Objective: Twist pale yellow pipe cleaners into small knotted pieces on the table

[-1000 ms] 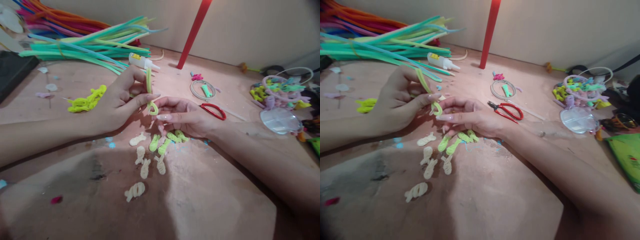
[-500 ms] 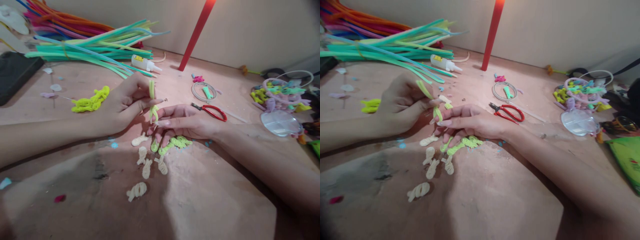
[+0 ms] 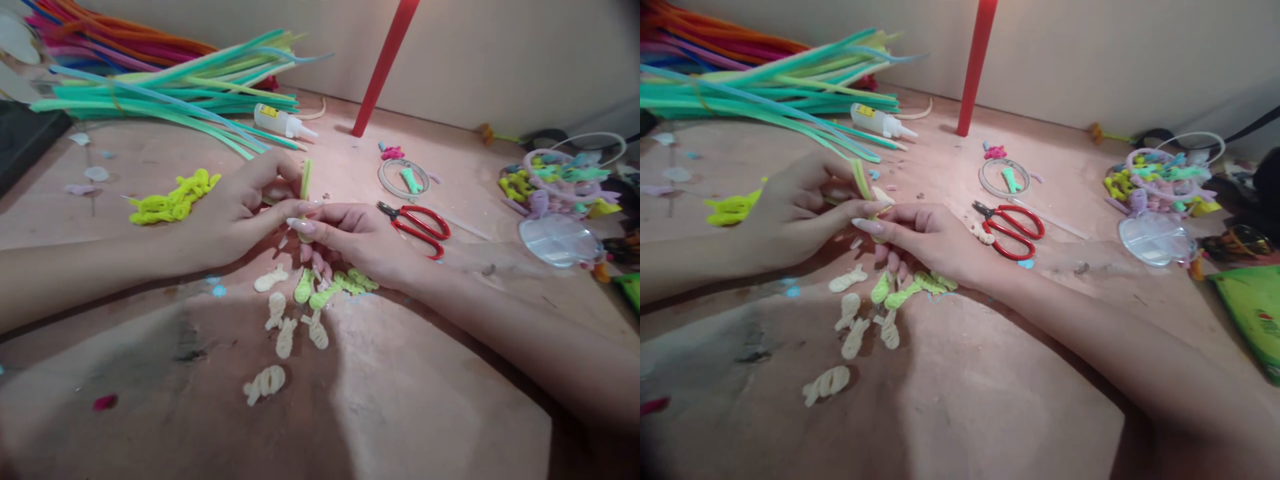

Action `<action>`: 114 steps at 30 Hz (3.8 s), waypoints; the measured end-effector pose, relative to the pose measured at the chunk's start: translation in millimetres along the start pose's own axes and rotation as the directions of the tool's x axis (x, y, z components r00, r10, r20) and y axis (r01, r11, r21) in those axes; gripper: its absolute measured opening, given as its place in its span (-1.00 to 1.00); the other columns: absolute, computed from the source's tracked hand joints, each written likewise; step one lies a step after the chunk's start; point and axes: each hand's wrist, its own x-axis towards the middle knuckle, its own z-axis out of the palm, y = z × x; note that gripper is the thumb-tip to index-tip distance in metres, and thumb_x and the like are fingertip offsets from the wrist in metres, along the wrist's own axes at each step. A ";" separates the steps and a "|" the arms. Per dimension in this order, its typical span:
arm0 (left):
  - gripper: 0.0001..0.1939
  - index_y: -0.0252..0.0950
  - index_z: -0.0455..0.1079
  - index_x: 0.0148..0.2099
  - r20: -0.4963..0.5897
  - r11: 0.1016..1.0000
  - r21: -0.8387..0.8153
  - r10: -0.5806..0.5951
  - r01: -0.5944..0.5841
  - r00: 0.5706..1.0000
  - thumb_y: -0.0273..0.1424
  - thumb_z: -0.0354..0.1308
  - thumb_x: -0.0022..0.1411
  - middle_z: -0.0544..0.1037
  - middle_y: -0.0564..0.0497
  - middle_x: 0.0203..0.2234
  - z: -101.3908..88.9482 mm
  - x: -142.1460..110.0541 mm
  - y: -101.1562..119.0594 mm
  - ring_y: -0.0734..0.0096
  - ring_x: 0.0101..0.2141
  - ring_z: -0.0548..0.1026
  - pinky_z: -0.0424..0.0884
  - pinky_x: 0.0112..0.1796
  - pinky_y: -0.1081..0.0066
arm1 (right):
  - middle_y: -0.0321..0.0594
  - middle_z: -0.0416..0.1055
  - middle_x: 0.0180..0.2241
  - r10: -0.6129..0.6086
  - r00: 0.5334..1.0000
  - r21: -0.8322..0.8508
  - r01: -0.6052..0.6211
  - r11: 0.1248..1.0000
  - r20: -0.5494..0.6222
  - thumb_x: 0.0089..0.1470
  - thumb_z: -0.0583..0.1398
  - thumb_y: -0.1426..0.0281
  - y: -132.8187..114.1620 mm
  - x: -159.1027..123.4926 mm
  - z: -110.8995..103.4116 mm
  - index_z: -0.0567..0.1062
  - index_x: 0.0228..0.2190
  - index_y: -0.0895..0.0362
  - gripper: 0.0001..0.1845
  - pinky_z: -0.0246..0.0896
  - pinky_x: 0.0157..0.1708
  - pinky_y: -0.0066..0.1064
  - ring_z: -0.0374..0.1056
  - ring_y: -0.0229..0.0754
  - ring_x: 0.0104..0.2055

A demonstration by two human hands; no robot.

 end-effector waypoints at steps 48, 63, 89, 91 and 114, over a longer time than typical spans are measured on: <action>-0.76 -0.15 0.56 -0.15 0.130 0.877 0.448 0.132 -0.177 0.983 -0.33 0.11 0.62 0.61 0.07 -0.40 -14.8 -7.0 1.1 0.33 -0.38 0.55 0.36 -0.33 0.33 | -0.28 0.61 -0.42 -0.027 0.988 -0.006 0.026 1.000 -0.153 0.28 0.48 0.17 -1.0 -7.5 2.4 0.57 -0.35 0.14 -0.65 0.43 -0.49 -0.58 0.42 -0.37 -0.49; -0.73 -0.20 0.54 -0.01 0.059 0.924 0.382 -0.033 0.008 0.998 -0.27 0.02 0.61 0.63 0.04 -0.33 -16.8 -5.5 -2.0 0.34 -0.36 0.57 0.42 -0.33 0.34 | -0.31 0.55 -0.40 -0.067 0.992 -0.154 0.050 0.987 -0.106 0.29 0.46 0.10 0.7 -9.0 2.7 0.56 -0.34 0.14 -0.60 0.33 -0.50 -0.57 0.36 -0.38 -0.47; -0.54 -0.21 0.28 -0.27 0.331 0.964 0.267 -0.100 0.009 0.938 -0.08 0.02 0.72 0.38 0.11 -0.43 -12.3 1.8 3.2 0.40 -0.42 0.38 0.31 -0.31 0.32 | -0.35 0.47 -0.42 -0.124 0.992 -0.333 0.119 0.935 0.005 0.44 0.31 0.29 6.0 -8.9 2.3 0.60 -0.23 0.18 -0.78 0.25 -0.47 -0.55 0.29 -0.40 -0.48; -0.55 -0.21 0.28 -0.27 0.332 0.962 0.273 -0.102 0.009 0.938 -0.11 0.02 0.72 0.39 0.12 -0.43 -11.9 1.6 3.1 0.41 -0.42 0.39 0.31 -0.31 0.33 | -0.34 0.48 -0.41 -0.133 0.991 -0.349 0.127 0.928 0.006 0.46 0.29 0.31 7.0 -9.3 1.3 0.63 -0.17 0.19 -0.80 0.25 -0.47 -0.56 0.29 -0.40 -0.47; -0.45 -0.20 0.35 -0.19 0.351 0.948 0.315 -0.166 0.050 0.922 0.14 0.00 0.66 0.52 0.04 -0.38 -16.3 -0.8 1.4 0.32 -0.35 0.48 0.35 -0.31 0.31 | -0.29 0.51 -0.34 -0.119 0.993 -0.302 0.113 0.947 -0.003 0.40 0.37 0.03 4.6 -8.2 1.3 0.50 -0.25 0.12 -0.58 0.37 -0.44 -0.49 0.35 -0.34 -0.43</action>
